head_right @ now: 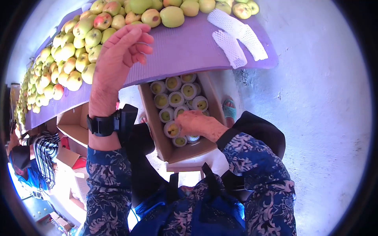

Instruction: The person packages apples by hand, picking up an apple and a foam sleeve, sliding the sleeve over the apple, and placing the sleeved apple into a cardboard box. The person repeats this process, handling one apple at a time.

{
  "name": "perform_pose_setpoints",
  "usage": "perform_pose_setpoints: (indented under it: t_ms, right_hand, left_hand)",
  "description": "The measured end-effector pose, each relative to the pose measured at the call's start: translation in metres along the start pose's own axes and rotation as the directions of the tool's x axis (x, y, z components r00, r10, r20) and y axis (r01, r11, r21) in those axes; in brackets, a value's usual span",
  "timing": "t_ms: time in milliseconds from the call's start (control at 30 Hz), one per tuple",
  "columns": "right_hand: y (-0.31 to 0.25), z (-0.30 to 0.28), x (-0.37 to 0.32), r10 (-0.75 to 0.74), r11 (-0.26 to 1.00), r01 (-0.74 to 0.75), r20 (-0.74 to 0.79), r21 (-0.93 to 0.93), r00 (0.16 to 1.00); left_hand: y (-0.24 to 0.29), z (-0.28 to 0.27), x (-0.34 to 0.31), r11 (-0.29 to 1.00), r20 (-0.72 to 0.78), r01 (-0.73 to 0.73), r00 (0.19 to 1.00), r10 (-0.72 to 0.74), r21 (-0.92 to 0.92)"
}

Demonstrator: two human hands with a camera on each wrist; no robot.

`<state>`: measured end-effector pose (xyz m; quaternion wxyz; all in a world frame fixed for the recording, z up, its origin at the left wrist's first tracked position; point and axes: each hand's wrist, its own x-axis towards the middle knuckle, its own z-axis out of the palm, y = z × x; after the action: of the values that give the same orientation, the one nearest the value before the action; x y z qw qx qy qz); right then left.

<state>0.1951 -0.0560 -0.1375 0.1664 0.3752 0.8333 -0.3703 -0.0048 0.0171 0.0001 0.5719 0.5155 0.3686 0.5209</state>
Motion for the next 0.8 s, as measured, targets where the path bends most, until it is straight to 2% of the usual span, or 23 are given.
perform_pose_setpoints:
  t_ms: [67,100,167,200,233,300,367,433,533,567,667,767,800]
  right_hand:
    - [0.016,0.014,0.017,0.021,0.996,-0.018,0.034,-0.085,0.999]
    - [0.024,0.025,0.027,-0.014,0.997,0.016,0.028,-0.078,1.000]
    - [0.046,0.030,0.024,-0.046,0.994,0.044,-0.022,-0.096,0.999]
    - [0.039,0.026,0.013,-0.096,0.993,0.088,-0.095,-0.084,0.991]
    - [0.023,0.019,0.008,-0.153,0.987,0.141,-0.169,-0.078,0.974]
    - [-0.024,-0.020,0.002,-0.066,0.998,0.066,0.002,0.015,0.998]
    - [-0.028,-0.026,0.001,-0.196,0.962,0.212,-0.105,0.172,0.975]
    - [-0.038,-0.050,-0.008,-0.193,0.961,0.214,-0.127,0.173,0.973]
    - [-0.048,-0.088,-0.028,-0.173,0.958,0.217,-0.224,0.189,0.959]
    - [-0.047,-0.101,-0.034,-0.162,0.956,0.217,-0.263,0.197,0.951]
    - [-0.030,-0.130,-0.052,0.002,0.964,0.151,-0.570,0.221,0.821]
    - [-0.006,-0.149,-0.062,0.220,0.975,-0.118,-0.757,0.187,0.616]
    - [0.001,-0.151,-0.065,0.219,0.972,-0.197,-0.780,0.125,0.586]
  left_hand:
    - [0.003,-0.010,-0.003,0.999,-0.048,-0.030,0.998,0.028,-0.033]
    - [0.004,-0.011,-0.004,1.000,-0.091,-0.011,0.996,0.011,-0.002]
    - [0.002,-0.012,-0.003,0.994,-0.165,0.032,0.986,-0.014,0.105]
    - [0.001,-0.011,-0.001,0.987,-0.195,0.041,0.981,-0.010,0.155]
    - [0.003,-0.010,-0.001,0.993,-0.200,0.030,0.980,-0.007,0.116]
    - [0.003,-0.009,-0.004,0.996,-0.231,0.037,0.973,-0.016,0.084]
    - [0.000,-0.005,-0.002,0.998,-0.254,0.021,0.967,-0.004,0.064]
    - [-0.003,-0.002,-0.004,0.999,-0.261,-0.011,0.965,0.019,0.032]
    - [-0.002,0.008,-0.003,0.998,-0.229,0.051,0.973,-0.039,0.048]
    - [-0.001,0.013,-0.002,0.997,-0.236,0.071,0.969,-0.068,0.004]
    - [-0.003,0.020,0.001,0.996,-0.197,0.089,0.977,-0.086,0.009]
    - [-0.014,0.036,0.007,0.995,-0.166,0.098,0.982,-0.092,0.023]
    - [-0.018,0.041,0.008,0.992,-0.129,0.118,0.985,-0.113,0.034]
